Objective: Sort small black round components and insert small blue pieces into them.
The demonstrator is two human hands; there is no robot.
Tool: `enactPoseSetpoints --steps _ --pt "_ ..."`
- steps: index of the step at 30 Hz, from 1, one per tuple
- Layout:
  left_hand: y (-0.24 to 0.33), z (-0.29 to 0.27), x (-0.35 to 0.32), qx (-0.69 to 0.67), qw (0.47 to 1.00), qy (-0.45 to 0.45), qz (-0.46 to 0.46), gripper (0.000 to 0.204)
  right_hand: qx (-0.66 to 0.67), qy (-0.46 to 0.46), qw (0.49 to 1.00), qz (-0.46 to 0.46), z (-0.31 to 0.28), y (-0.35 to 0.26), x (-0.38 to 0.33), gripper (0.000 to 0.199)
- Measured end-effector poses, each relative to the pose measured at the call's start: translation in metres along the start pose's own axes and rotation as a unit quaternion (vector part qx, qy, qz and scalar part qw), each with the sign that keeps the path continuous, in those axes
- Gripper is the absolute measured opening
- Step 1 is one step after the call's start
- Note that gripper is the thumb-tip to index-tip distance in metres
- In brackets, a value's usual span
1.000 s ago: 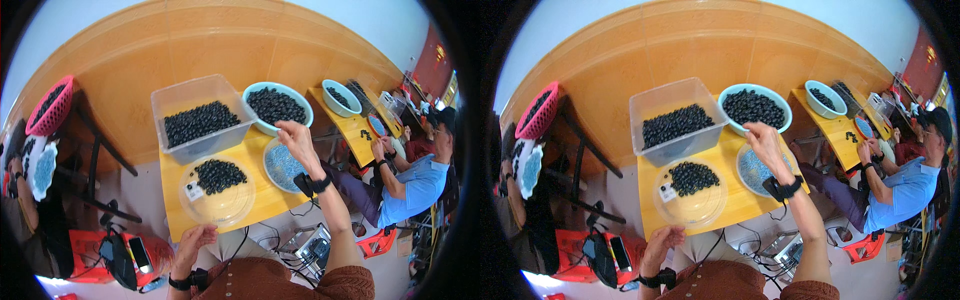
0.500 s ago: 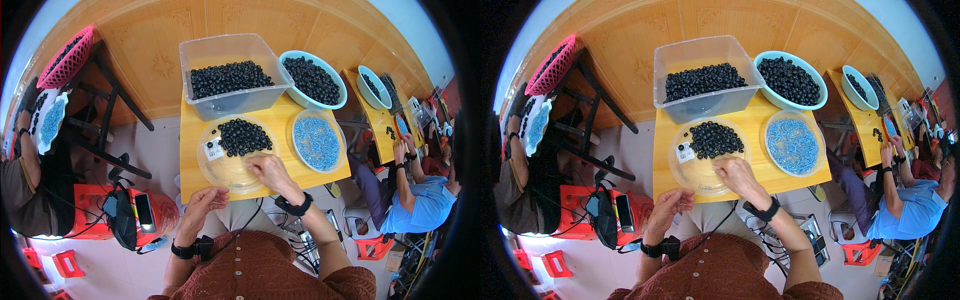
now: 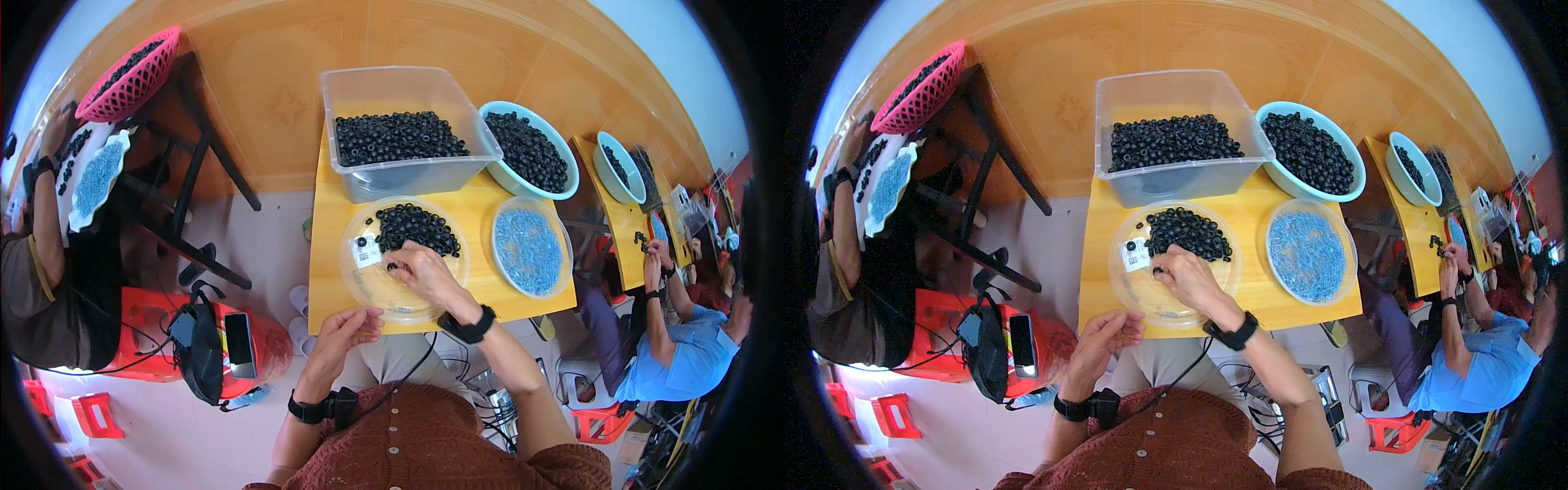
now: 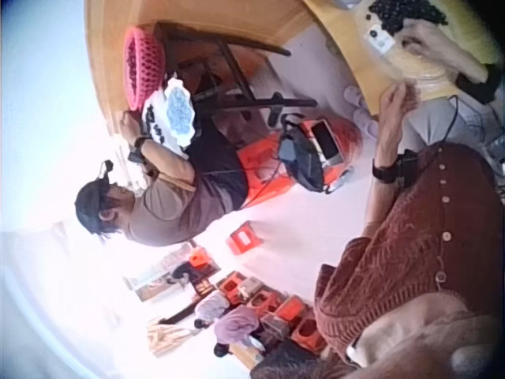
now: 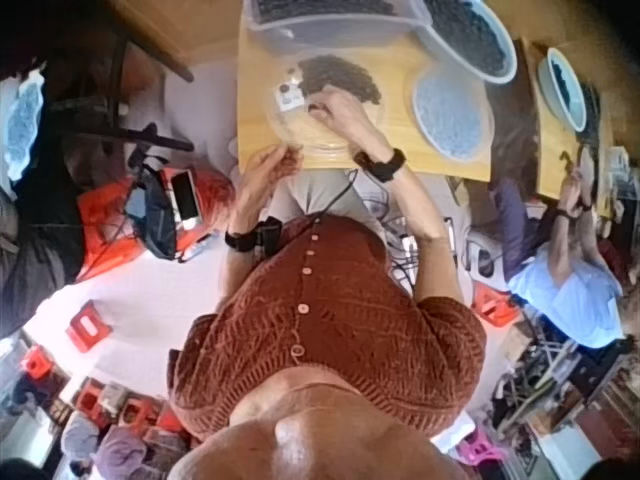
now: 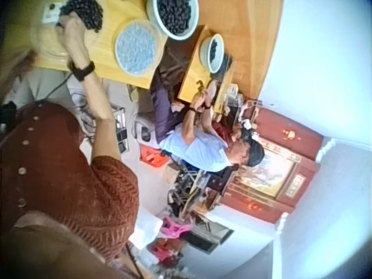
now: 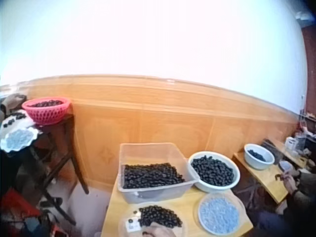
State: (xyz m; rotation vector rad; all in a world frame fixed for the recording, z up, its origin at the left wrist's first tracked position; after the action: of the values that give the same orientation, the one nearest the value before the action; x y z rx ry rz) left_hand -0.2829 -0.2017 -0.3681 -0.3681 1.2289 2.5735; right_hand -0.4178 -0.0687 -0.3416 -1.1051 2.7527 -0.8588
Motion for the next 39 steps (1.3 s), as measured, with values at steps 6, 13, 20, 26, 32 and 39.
enactPoseSetpoints --steps 6,13,20,26,32,39 --pt "-0.003 0.001 0.009 -0.143 0.989 -0.023 0.01 0.028 0.383 -0.028 0.921 0.062 0.015 -0.041 -0.042 0.022" --pt "-0.01 -0.016 0.007 -0.204 0.977 0.0 0.054 0.027 0.265 0.033 0.963 0.032 0.004 -0.057 -0.037 0.024" --pt "-0.006 -0.019 0.003 -0.216 0.974 0.017 0.07 0.019 -0.049 0.006 0.998 -0.04 0.002 -0.018 0.015 0.017" --pt "-0.005 -0.026 -0.003 -0.223 0.971 0.021 0.082 0.017 -0.157 -0.025 0.986 -0.047 0.026 -0.02 0.03 0.007" --pt "0.001 -0.021 -0.002 -0.215 0.973 0.01 0.081 0.018 -0.183 -0.011 0.981 -0.067 0.026 -0.019 0.029 0.01" --pt "0.004 -0.013 0.002 -0.186 0.98 0.009 0.069 0.019 0.158 -0.009 0.984 0.081 0.004 -0.018 0.006 0.006"
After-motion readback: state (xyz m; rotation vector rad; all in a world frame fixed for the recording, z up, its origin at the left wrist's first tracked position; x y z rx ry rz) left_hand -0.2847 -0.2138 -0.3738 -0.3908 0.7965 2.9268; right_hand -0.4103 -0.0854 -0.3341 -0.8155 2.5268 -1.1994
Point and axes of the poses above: each hand's wrist, its own x-axis towards the middle knuckle, its own z-axis out of the palm, y = z × x, the point moved 4 cm from there along x, towards the middle knuckle, and after that the axes turned 8 degrees about -x, right-handed, at the moved point
